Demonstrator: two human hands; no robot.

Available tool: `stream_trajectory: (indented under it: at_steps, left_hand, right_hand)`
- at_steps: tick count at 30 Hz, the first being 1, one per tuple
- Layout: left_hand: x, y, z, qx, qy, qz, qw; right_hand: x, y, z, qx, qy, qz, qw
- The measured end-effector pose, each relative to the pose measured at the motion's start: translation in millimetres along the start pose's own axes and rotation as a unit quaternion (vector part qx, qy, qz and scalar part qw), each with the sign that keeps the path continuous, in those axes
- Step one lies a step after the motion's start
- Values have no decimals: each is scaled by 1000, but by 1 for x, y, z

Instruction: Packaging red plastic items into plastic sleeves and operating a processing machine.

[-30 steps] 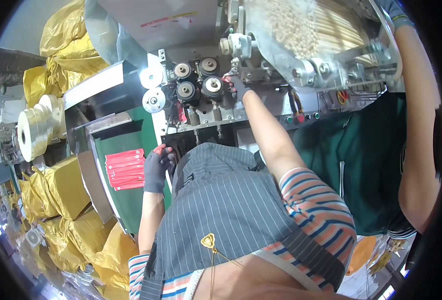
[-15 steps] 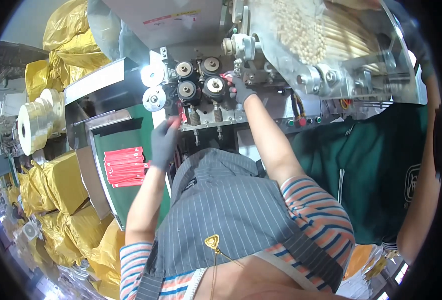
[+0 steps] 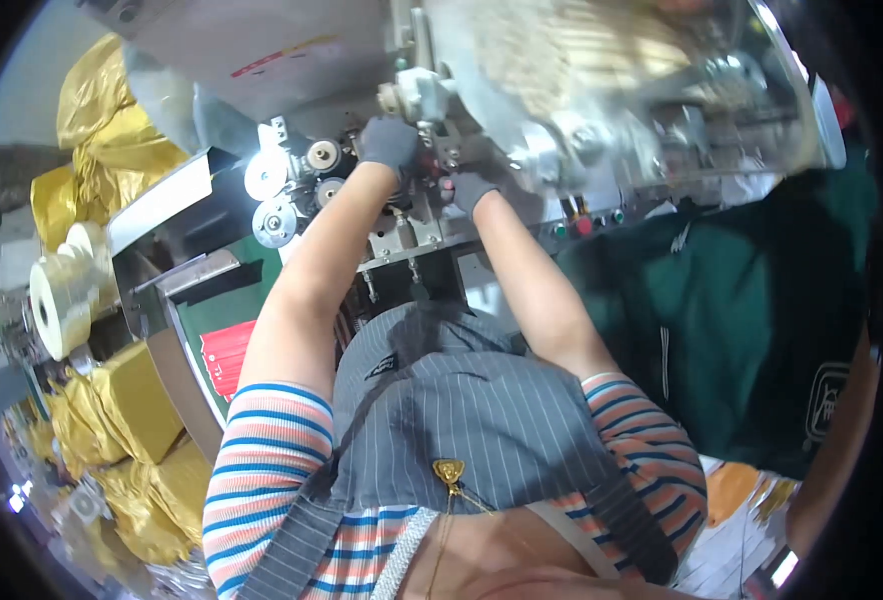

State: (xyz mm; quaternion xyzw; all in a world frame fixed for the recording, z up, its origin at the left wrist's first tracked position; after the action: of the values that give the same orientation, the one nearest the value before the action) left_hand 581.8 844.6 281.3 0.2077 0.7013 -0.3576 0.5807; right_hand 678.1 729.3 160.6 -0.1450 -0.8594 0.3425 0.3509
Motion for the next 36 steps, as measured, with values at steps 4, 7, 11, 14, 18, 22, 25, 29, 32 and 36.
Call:
stream_trajectory:
  at_steps: [4, 7, 11, 14, 18, 22, 25, 29, 32, 36]
  left_hand:
    - [2, -9, -4, 45, -37, 149, 987]
    - [15, -13, -19, 59, -140, 155, 976]
    - [5, -30, -36, 67, 29, 201, 977]
    - [-37, -51, -64, 3, -36, 250, 968]
    - [-64, -82, -76, 24, -145, 298, 943]
    - [-39, -116, -91, -18, -174, 282, 943]
    - [-37, -138, -91, -30, -263, 287, 921]
    - [-6, -176, -105, -119, -318, 309, 889]
    - [27, -216, -127, -185, -410, 317, 835]
    - [19, -215, -134, -181, -433, 389, 793]
  right_hand:
    - [1, -70, -18, -115, -164, 118, 973]
    - [-17, -111, -9, -88, -118, 162, 976]
    - [-60, -133, 17, -100, -17, 174, 980]
    - [-65, -156, 23, -97, 21, 186, 977]
    - [-74, -167, 35, -118, 14, 213, 970]
    - [-59, -167, 41, -98, 18, 160, 982]
    - [-52, -171, 36, -89, -61, 193, 975]
    - [-49, -179, 27, -97, -99, 192, 972]
    - [-43, -180, 25, -71, -150, 179, 970]
    - [-61, -175, 40, -63, -113, 174, 976]
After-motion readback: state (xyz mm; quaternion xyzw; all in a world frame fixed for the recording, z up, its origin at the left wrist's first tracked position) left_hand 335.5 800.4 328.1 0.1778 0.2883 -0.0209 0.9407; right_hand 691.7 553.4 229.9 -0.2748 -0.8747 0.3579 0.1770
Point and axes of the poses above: each hand's wrist, its own y-axis towards the middle knuckle, its own x-axis out of the palm, z = x × y, the point moved 4 cm from there along y, towards the middle knuckle, and after that the axes turned 2 degrees about -x, right-handed, at the moved point
